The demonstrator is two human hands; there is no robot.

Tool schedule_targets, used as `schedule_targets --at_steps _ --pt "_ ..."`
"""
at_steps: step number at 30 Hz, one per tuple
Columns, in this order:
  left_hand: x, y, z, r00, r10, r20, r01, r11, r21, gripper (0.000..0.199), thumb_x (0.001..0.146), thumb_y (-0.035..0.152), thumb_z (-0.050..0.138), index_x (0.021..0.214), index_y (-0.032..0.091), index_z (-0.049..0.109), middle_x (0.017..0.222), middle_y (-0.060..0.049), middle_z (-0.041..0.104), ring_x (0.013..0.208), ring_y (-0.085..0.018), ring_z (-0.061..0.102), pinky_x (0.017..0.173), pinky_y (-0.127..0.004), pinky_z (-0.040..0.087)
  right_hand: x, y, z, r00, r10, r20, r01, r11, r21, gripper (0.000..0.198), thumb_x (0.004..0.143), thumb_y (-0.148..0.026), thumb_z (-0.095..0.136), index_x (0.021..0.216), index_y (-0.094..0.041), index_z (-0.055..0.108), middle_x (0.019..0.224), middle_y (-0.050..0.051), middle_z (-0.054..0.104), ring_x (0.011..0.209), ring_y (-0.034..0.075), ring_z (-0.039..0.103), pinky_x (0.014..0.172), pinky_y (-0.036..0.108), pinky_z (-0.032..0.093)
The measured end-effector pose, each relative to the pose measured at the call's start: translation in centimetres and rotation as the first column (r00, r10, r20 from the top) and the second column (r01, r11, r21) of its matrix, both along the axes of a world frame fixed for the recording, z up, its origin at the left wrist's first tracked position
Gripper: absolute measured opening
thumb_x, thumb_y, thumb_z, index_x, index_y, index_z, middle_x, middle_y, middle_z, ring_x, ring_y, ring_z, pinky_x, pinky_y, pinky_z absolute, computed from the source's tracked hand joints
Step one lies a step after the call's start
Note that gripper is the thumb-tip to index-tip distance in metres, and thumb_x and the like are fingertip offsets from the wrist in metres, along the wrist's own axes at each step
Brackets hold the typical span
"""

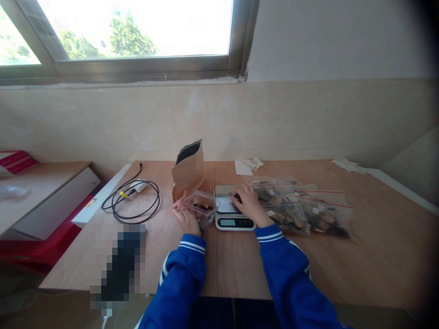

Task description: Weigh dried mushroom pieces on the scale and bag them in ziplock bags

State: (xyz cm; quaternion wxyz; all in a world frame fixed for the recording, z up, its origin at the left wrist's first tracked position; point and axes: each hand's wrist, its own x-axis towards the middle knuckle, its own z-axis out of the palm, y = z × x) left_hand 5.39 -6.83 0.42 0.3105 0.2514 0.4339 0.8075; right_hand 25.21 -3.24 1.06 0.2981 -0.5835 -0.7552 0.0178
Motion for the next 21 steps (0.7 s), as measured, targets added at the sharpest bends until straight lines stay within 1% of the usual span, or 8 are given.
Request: schedule_targets --at_steps 1,3,7,9,12,16,19,21 --pt "0.0 0.0 0.0 1.000 0.001 -0.004 -0.001 1.000 -0.004 0.034 0.092 0.054 0.044 0.097 0.021 0.042 0.128 -0.015 0.061 0.102 -0.019 0.067 0.087 -0.036 0.053 0.7 0.1 -0.7 0.999 -0.026 0.023 0.026 0.999 -0.019 0.035 0.089 -0.033 0.055 0.121 -0.022 0.064 0.126 0.014 0.055 0.115 0.032 0.050 0.095 0.047 0.042" --pt "0.0 -0.1 0.0 1.000 0.000 -0.008 0.000 1.000 -0.014 0.033 0.092 0.054 0.044 0.097 0.021 0.042 0.128 -0.015 0.061 0.099 -0.019 0.068 0.084 -0.035 0.054 1.6 0.2 -1.8 0.999 -0.033 0.018 0.034 0.999 -0.034 0.033 0.089 -0.035 0.055 0.118 -0.022 0.065 0.123 0.013 0.057 0.110 0.031 0.051 0.092 0.047 0.043" --pt "0.1 -0.2 0.1 1.000 -0.009 0.012 0.009 1.000 -0.012 0.034 0.091 0.055 0.045 0.097 0.021 0.043 0.129 -0.015 0.061 0.101 -0.020 0.067 0.082 -0.036 0.055 2.2 0.3 -2.4 0.993 0.061 -0.101 -0.063 0.998 -0.016 0.028 0.092 -0.033 0.049 0.108 -0.020 0.069 0.109 0.012 0.061 0.104 0.028 0.054 0.093 0.045 0.043" --pt "0.1 -0.2 0.1 0.999 -0.015 0.029 0.016 1.000 -0.018 0.035 0.091 0.055 0.045 0.099 0.021 0.044 0.129 -0.015 0.060 0.101 -0.020 0.067 0.083 -0.036 0.055 2.2 0.3 -2.1 0.980 0.092 -0.176 -0.095 0.995 -0.009 0.025 0.091 -0.031 0.050 0.101 -0.019 0.070 0.103 0.011 0.060 0.101 0.027 0.055 0.093 0.044 0.044" --pt "0.2 -0.2 0.4 0.999 -0.021 0.050 0.022 0.999 -0.025 0.035 0.091 0.054 0.046 0.100 0.021 0.044 0.129 -0.015 0.060 0.098 -0.020 0.068 0.083 -0.037 0.055 2.0 0.2 -1.7 0.950 0.121 -0.289 -0.125 0.992 0.003 0.021 0.089 -0.027 0.052 0.098 -0.018 0.068 0.100 0.011 0.058 0.097 0.025 0.058 0.091 0.042 0.047" --pt "0.3 -0.4 0.9 0.999 -0.014 0.050 0.017 0.998 -0.061 0.031 0.091 0.051 0.046 0.097 0.021 0.044 0.128 -0.014 0.061 0.092 -0.019 0.069 0.080 -0.037 0.056 1.8 0.1 -1.0 0.913 0.113 -0.391 -0.114 0.993 0.021 0.017 0.084 -0.021 0.055 0.096 -0.019 0.068 0.100 0.010 0.057 0.094 0.024 0.060 0.090 0.042 0.049" --pt "0.4 -0.5 1.1 0.998 -0.028 0.050 0.032 0.996 -0.079 0.031 0.092 0.051 0.046 0.096 0.020 0.044 0.129 -0.015 0.060 0.089 -0.019 0.069 0.077 -0.036 0.056 1.0 -0.2 0.2 0.885 0.096 -0.455 -0.105 0.994 0.006 0.016 0.081 -0.018 0.058 0.093 -0.019 0.069 0.097 0.009 0.059 0.089 0.023 0.061 0.087 0.042 0.050" --pt "0.3 -0.4 1.0 0.999 -0.019 0.051 0.022 0.997 -0.067 0.032 0.091 0.051 0.046 0.095 0.020 0.045 0.126 -0.015 0.061 0.093 -0.019 0.069 0.082 -0.036 0.055 -0.3 -0.7 1.7 0.849 0.134 -0.512 -0.143 0.989 0.020 0.017 0.082 -0.020 0.059 0.095 -0.019 0.069 0.099 0.009 0.061 0.088 0.021 0.062 0.083 0.039 0.052"
